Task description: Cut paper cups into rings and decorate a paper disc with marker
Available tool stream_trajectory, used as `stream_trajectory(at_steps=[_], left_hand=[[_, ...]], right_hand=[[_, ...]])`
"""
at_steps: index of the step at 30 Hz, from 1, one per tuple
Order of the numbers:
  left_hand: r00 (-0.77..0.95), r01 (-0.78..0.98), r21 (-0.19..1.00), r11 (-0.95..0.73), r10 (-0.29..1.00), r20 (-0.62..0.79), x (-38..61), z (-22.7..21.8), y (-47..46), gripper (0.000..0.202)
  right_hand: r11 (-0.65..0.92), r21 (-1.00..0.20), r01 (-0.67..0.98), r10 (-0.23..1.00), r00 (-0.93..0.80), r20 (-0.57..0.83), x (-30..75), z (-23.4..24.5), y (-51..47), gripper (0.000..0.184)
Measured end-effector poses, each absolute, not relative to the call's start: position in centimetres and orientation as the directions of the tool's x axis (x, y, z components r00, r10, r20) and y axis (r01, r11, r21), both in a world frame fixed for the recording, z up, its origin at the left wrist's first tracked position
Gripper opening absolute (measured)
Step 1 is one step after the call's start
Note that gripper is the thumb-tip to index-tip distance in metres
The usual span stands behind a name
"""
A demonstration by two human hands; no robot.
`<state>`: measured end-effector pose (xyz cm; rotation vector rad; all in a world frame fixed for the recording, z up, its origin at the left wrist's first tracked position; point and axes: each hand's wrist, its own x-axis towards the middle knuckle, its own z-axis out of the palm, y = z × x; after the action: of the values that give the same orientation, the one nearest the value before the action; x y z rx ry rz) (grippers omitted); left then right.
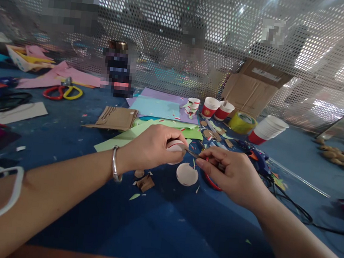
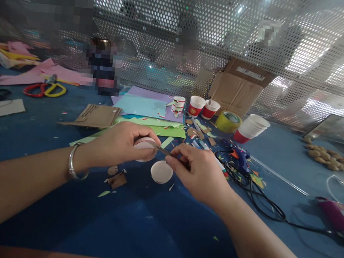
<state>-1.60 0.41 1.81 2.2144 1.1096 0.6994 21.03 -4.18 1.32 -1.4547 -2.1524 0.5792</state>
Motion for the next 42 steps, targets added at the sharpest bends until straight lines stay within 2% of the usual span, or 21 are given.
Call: stream_trajectory(at_steps=[6,15,20,24,31,35,39,42], left_hand=[[0.598,0.517,0.661,-0.544,0.782,0.176,-1.9,2.5,1.1,0.021],[0.517,0.536,0.689,-0.488,0.835,0.189,-1.7,1.3,0.9,0.018],[0.577,0.43,0.762,-0.484,0.796,0.18,-2.0,1.2,1.5,0.015],[0.654,0.34,0.821,-0.458,0.743,0.144,-2.3,1.2,2.0,0.02],[0.671,0.263,0.85,-0.456,0.72,0.178,-2.5,1.3,2.2,0.016],[0.618,0.166,0.904,-0.394,0.756,0.216,-2.3,1.1,2.3,0.019],[0.548,0.082,0.938,-0.335,0.802,0.239,-2.1,0.7,2.3,0.024],[0.534,0.031,0.953,-0.301,0.811,0.239,-1.9,0.4,2.1,0.026]], right_hand=[[0.357,-0.583,0.729,0.93,-0.338,0.146,21.2,1.3,-4.2,0.02],[0.361,-0.531,0.767,0.93,-0.336,0.149,21.0,0.9,-3.8,0.024],[0.361,-0.556,0.748,0.929,-0.338,0.149,21.3,1.3,-4.0,0.022],[0.367,-0.569,0.736,0.926,-0.35,0.145,21.4,1.7,-4.2,0.022],[0.372,-0.604,0.704,0.92,-0.368,0.137,21.3,1.6,-4.0,0.024],[0.406,-0.599,0.69,0.911,-0.355,0.209,21.3,1.3,-4.1,0.026],[0.468,-0.534,0.704,0.88,-0.315,0.356,21.1,0.9,-4.4,0.027],[0.493,-0.509,0.706,0.86,-0.306,0.409,21.1,0.8,-4.5,0.027]])
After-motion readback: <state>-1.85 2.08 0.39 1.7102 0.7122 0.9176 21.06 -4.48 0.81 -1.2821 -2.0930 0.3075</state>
